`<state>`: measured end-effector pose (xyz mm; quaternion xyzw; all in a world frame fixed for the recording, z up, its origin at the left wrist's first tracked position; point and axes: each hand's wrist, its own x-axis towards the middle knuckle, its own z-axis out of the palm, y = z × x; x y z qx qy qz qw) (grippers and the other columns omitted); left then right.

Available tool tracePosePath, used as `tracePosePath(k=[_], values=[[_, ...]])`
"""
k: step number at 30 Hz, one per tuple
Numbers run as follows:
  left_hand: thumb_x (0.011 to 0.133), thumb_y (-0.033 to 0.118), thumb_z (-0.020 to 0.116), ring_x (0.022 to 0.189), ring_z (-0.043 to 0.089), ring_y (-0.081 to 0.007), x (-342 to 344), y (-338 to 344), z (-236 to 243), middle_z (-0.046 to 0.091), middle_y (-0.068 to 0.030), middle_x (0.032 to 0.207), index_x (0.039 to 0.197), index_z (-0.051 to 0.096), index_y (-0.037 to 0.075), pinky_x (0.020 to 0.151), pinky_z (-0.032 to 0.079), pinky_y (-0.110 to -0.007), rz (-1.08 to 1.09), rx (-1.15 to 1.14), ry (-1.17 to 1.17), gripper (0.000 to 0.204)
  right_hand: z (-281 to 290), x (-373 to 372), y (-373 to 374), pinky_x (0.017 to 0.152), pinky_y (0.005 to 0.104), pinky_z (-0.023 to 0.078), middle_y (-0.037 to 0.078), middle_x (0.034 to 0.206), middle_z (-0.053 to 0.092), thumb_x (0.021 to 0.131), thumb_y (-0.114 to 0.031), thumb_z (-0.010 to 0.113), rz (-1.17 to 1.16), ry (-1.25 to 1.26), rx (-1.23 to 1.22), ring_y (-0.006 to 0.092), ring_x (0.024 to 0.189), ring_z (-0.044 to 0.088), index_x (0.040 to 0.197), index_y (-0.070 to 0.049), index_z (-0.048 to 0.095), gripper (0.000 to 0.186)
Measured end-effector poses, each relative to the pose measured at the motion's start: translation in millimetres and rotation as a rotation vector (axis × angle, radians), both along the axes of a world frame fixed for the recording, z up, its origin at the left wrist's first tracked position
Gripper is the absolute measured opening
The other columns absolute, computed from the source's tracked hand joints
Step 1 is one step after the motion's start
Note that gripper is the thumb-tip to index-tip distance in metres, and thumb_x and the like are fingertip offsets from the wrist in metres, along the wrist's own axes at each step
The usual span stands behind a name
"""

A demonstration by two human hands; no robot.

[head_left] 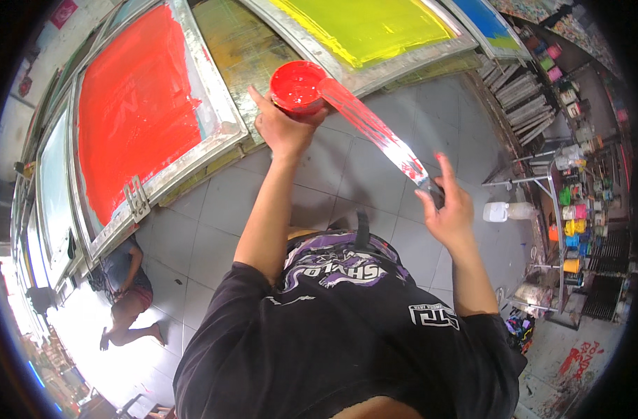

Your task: The person scoops red ink from a container and spreads it evenly across a screen printing frame using a squeegee. They repeatedly reload the squeegee and smooth the ink layer to cover the mesh surface.

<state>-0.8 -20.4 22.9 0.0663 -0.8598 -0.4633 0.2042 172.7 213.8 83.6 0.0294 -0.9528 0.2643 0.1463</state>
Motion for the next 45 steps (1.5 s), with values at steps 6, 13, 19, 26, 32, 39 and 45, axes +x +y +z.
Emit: tracePosePath(k=[6, 13, 19, 26, 32, 39, 45], values=[[0.048, 0.031, 0.087, 0.100, 0.057, -0.0286, -2, 0, -3, 0.059, -0.0070, 0.114, 0.139, 0.005, -0.007, 0.096, 0.033, -0.041, -0.021, 0.040, 0.009, 0.129, 30, -7, -8, 0.071, 0.0370, 0.050, 0.020, 0.105, 0.062, 0.075, -0.015, 0.073, 0.031, -0.159, -0.099, 0.0334, 0.081, 0.064, 0.137, -0.005, 0.037, 0.072], [0.053, 0.031, 0.086, 0.104, 0.057, -0.0274, -4, -1, -11, 0.058, -0.0070, 0.116, 0.140, 0.003, -0.006, 0.096, 0.035, -0.040, -0.015, -0.023, 0.086, 0.126, 60, -43, 3, 0.069, 0.0350, 0.046, 0.008, 0.081, 0.063, 0.069, -0.015, 0.078, -0.048, 0.149, 0.070, 0.0259, 0.074, 0.059, 0.136, -0.009, 0.042, 0.076], [0.054, 0.032, 0.086, 0.103, 0.056, -0.0293, -3, 1, -9, 0.058, -0.0077, 0.114, 0.140, 0.003, -0.008, 0.096, 0.035, -0.040, -0.021, -0.024, 0.118, 0.126, 112, -77, 11, 0.062, 0.0328, 0.037, -0.001, 0.076, 0.058, 0.068, -0.013, 0.068, 0.209, 0.569, 0.900, 0.0165, 0.064, 0.050, 0.124, -0.016, 0.056, 0.057], [0.050, 0.034, 0.085, 0.110, 0.052, -0.0243, -1, -1, -8, 0.053, -0.0046, 0.122, 0.141, 0.000, -0.005, 0.099, 0.027, -0.043, -0.052, 0.056, 0.074, 0.130, 159, -73, -3, 0.065, 0.0329, 0.031, 0.001, 0.081, 0.058, 0.070, -0.017, 0.056, 0.579, 0.710, 1.300, 0.0156, 0.063, 0.045, 0.114, -0.014, 0.064, 0.045], [0.052, 0.029, 0.087, 0.106, 0.053, -0.0319, 2, -2, -3, 0.056, -0.0104, 0.118, 0.139, 0.002, -0.009, 0.096, 0.034, -0.041, -0.027, 0.010, 0.098, 0.127, 185, -71, -18, 0.062, 0.0327, 0.030, 0.002, 0.080, 0.058, 0.071, -0.015, 0.056, 0.631, 0.684, 1.324, 0.0151, 0.062, 0.045, 0.113, -0.014, 0.065, 0.043], [0.051, 0.030, 0.086, 0.109, 0.053, -0.0251, -2, -3, -11, 0.053, -0.0044, 0.123, 0.141, -0.001, -0.003, 0.098, 0.027, -0.043, -0.043, 0.029, 0.090, 0.130, 187, -68, 17, 0.061, 0.0348, 0.037, 0.006, 0.081, 0.060, 0.068, -0.011, 0.069, 0.337, 0.339, 1.072, 0.0208, 0.067, 0.053, 0.134, -0.014, 0.046, 0.070], [0.053, 0.032, 0.086, 0.106, 0.053, -0.0325, 2, 4, -1, 0.056, -0.0098, 0.118, 0.140, 0.003, -0.008, 0.097, 0.034, -0.040, -0.022, -0.011, 0.106, 0.126, 107, -78, 31, 0.074, 0.0398, 0.049, 0.013, 0.091, 0.064, 0.071, -0.014, 0.076, 0.025, -0.089, 0.124, 0.0301, 0.084, 0.062, 0.141, -0.019, 0.035, 0.081]])
